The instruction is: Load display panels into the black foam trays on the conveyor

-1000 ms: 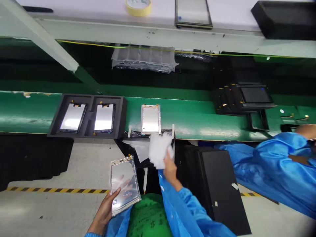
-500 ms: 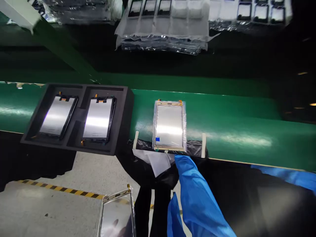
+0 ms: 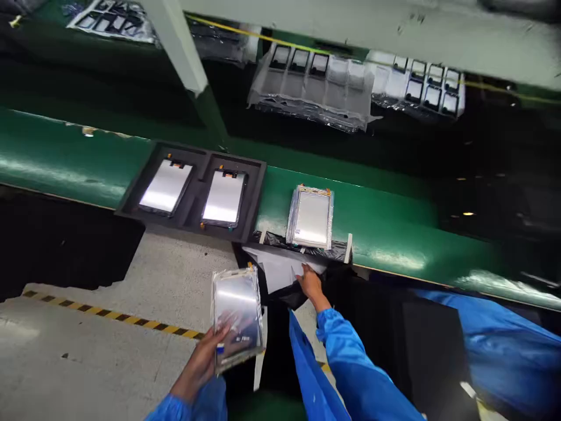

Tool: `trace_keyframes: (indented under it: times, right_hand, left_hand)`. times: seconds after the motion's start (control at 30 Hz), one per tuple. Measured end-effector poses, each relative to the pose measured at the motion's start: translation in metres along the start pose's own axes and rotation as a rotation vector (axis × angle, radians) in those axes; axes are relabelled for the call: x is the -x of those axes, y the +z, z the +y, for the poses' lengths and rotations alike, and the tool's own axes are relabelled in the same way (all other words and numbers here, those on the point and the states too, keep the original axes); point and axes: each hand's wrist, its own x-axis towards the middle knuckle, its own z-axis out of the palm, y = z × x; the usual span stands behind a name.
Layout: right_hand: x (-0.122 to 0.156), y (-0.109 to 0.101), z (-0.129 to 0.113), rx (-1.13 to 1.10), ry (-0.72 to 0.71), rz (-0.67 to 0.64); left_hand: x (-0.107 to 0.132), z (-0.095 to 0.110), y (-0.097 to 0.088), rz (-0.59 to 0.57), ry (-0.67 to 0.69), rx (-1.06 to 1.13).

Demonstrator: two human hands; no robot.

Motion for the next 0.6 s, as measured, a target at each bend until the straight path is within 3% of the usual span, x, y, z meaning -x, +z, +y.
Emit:
trace_keyframes:
  times: [0.07, 0.17, 0.23, 0.33, 0.43, 0.53, 0.6]
  right_hand:
    - [0.062, -0.001, -0.041, -0.118, -0.260, -0.041]
    - [0.141, -0.003, -0.107, -0.122, -0.699, -0.161]
    - [0.171, -0.006, -0.143, 0.010, -0.804, -0.217]
    - [0.186, -0.017, -0.178, 0.121, -0.821, -0.214]
    - [0.187, -0.031, -0.192, 0.172, -0.874, -0.198]
    - [0.193, -0.037, -0.197, 0.262, -1.007, -0.173]
    - [0.201, -0.036, -0.198, 0.351, -1.068, -0.131]
  left_hand:
    - [0.006, 0.011, 0.013, 0.036, 0.017, 0.003]
    - [0.014, 0.023, 0.027, -0.192, 0.057, 0.064]
    - [0.019, 0.030, 0.031, -0.305, 0.084, 0.079]
    - [0.029, 0.040, 0.035, -0.373, 0.019, 0.069]
    - [0.043, 0.051, 0.039, -0.592, -0.093, 0.081]
    - [0.057, 0.058, 0.042, -0.797, -0.062, 0.094]
    - [0.065, 0.058, 0.040, -0.871, -0.012, 0.082]
